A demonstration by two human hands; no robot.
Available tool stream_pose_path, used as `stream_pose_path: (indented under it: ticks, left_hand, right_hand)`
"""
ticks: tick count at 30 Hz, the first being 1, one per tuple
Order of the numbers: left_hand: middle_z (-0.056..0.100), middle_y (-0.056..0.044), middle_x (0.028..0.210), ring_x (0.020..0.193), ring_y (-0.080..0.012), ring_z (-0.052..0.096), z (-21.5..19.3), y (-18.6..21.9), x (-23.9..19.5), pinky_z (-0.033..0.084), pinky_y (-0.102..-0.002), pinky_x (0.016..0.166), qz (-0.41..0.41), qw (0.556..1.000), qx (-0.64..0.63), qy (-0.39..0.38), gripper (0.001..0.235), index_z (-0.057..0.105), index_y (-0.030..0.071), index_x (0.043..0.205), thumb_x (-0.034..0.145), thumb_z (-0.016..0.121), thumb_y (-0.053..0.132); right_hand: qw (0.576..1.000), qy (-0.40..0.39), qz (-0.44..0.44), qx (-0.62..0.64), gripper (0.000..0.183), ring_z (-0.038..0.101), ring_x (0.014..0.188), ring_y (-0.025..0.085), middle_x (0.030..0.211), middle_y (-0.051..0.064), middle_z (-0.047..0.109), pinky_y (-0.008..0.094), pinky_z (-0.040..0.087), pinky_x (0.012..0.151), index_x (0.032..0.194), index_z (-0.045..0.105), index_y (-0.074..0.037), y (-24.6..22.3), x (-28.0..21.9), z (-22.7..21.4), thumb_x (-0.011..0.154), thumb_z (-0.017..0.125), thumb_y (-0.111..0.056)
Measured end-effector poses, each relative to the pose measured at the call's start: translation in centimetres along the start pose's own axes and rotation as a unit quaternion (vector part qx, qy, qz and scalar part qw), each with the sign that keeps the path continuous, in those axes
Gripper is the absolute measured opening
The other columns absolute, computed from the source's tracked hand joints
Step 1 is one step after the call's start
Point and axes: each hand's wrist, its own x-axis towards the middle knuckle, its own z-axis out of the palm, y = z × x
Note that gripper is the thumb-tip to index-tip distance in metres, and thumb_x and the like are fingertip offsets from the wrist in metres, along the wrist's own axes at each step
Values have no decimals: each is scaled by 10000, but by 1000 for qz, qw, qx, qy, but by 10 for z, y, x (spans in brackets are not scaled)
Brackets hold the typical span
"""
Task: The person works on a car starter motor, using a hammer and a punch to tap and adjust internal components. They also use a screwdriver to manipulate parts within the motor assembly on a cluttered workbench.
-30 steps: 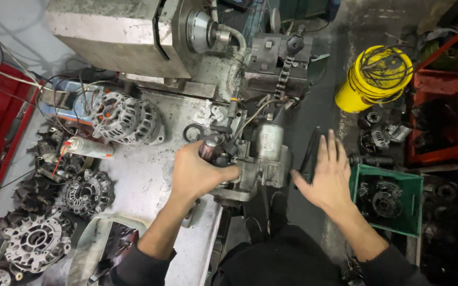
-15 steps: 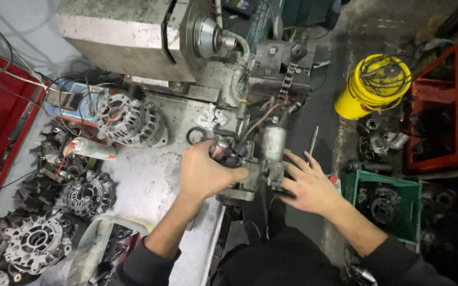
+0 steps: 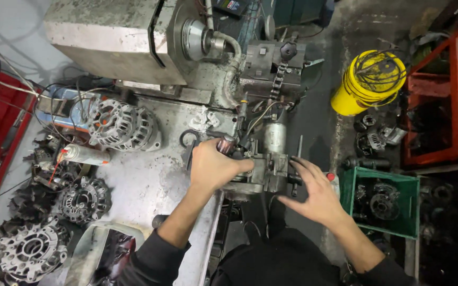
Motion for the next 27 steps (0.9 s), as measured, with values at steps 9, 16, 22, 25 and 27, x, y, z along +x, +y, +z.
stream_pose_path:
  ticks: [9,16,22,25,27]
  left_hand:
    - [689,-103,644,593,-210,663,-2,-4,1,557,-370,647,-16,1000,-12,-17,495,651,4,674,516,867,421]
    - [762,-97,802,746,-226,746,-7,-2,2,582,-354,759,-17,999,-30,-31,542,736,29,834,499,872,434]
    - [767,-116,797,744,-238,759,-8,-2,1,592,-371,762,-22,998,-16,-58,566,727,21,826,512,874,468]
    - [775,-104,807,754,-229,760,-9,0,1,590,-365,771,-13,998,-30,-55,567,738,39,822,486,886,472]
    - [783,-98,806,758,-226,766,-10,0,1,591,-360,778,-2,998,-55,-42,560,743,40,809,481,889,469]
  right_hand:
    - [988,-59,115,84,1042,530,1338,329,1449,196,517,423,439,1100,1447,426,5,-3,11,9,614,906,-398]
    - [987,-65,119,90,1174,488,1366,357,1455,244,499,429,377,1122,1482,352,41,-5,18,16,554,947,-361]
    - [938,-68,130,312,1274,589,1260,305,1384,199,585,395,457,1101,1510,310,18,11,30,34,498,961,-399]
    - [990,30,-23,137,1193,465,1357,368,1482,250,465,442,353,1121,1489,363,103,64,10,44,555,943,-359]
    - [890,130,265,348,678,609,1239,244,1348,120,660,362,477,1079,1471,540,21,112,-8,65,889,716,-277]
